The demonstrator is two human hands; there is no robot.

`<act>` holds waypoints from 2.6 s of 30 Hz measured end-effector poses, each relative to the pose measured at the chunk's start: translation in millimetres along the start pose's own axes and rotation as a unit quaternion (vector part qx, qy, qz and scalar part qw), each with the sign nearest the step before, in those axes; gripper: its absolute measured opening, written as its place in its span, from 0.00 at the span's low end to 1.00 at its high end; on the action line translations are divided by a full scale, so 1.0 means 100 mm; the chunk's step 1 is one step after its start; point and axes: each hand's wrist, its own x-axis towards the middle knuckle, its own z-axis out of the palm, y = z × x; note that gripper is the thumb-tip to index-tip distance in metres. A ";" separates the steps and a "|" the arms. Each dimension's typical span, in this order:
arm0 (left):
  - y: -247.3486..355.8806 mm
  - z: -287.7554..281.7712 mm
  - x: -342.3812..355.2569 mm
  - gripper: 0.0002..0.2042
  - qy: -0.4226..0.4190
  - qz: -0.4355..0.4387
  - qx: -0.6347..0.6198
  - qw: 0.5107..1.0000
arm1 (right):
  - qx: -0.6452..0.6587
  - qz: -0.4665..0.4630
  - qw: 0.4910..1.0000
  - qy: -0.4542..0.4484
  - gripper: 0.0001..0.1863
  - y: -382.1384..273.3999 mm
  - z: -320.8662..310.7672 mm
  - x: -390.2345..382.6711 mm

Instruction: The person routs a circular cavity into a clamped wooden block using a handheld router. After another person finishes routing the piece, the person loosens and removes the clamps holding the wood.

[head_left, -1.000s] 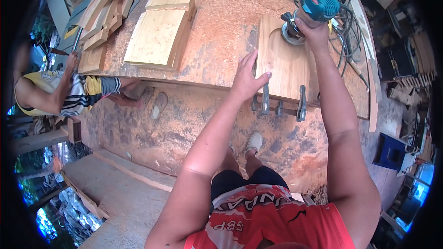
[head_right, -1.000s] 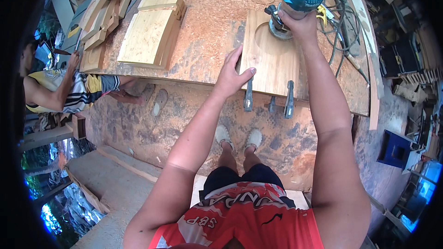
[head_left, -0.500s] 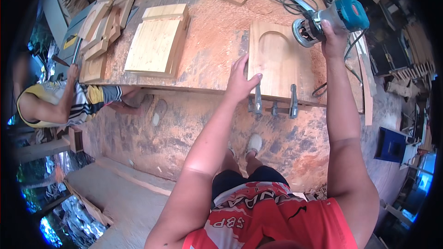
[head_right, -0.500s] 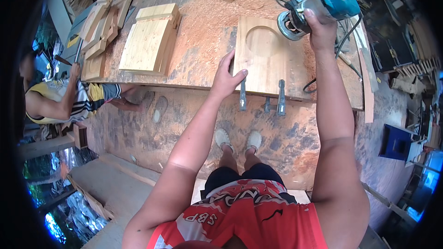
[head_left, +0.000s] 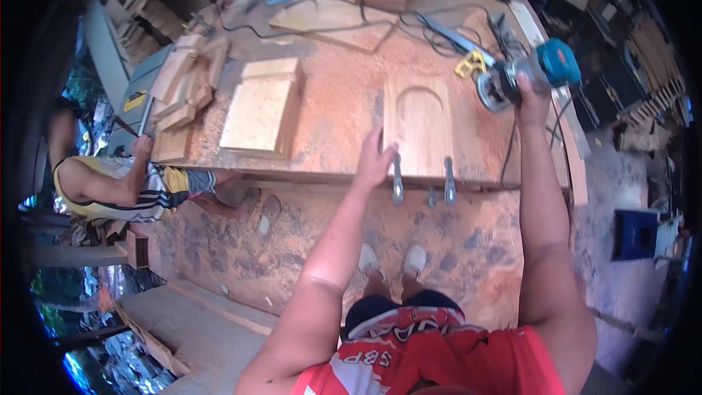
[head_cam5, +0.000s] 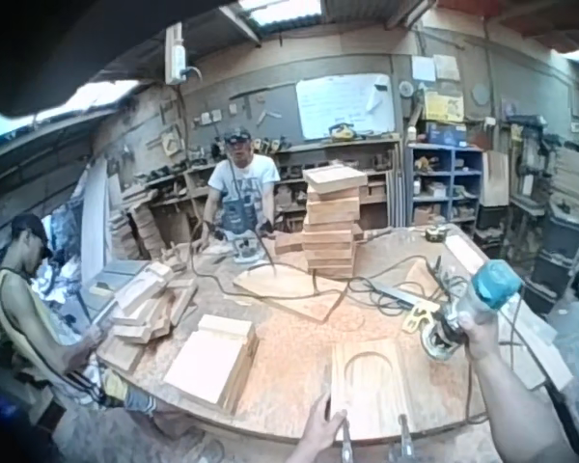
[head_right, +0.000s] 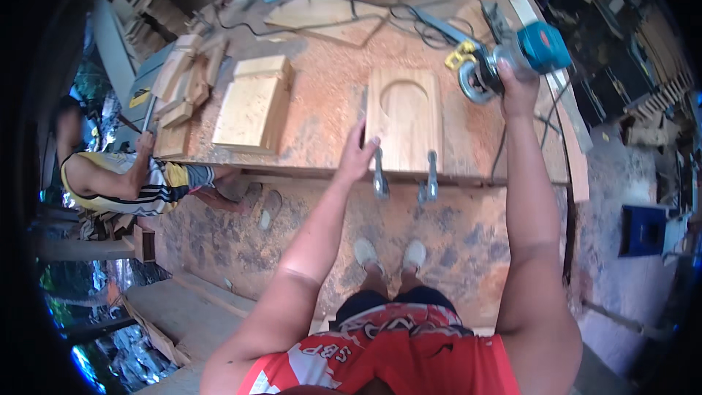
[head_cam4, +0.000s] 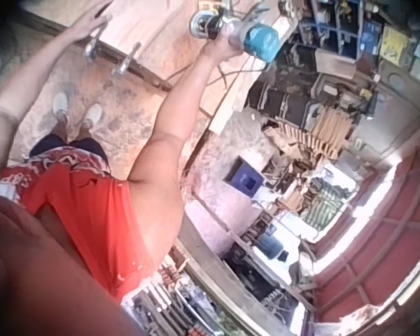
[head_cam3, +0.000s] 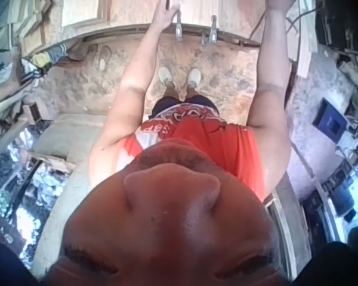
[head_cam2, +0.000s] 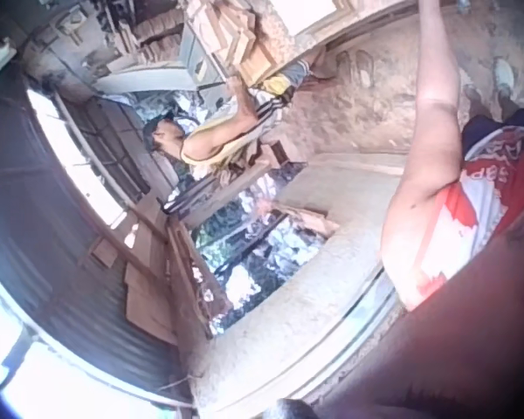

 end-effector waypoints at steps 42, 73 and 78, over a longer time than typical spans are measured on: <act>-0.14 0.06 -0.08 0.30 -0.021 -0.009 0.125 0.992 | -0.203 0.033 0.960 -0.190 0.31 0.77 0.72 -0.48; -0.17 0.06 -0.07 0.30 -0.021 -0.001 0.113 0.993 | -0.227 0.009 0.953 -0.201 0.23 0.88 0.70 -0.44; -0.14 0.04 -0.08 0.31 -0.023 -0.017 0.126 0.992 | -0.268 0.000 0.940 -0.210 0.24 0.92 0.74 -0.42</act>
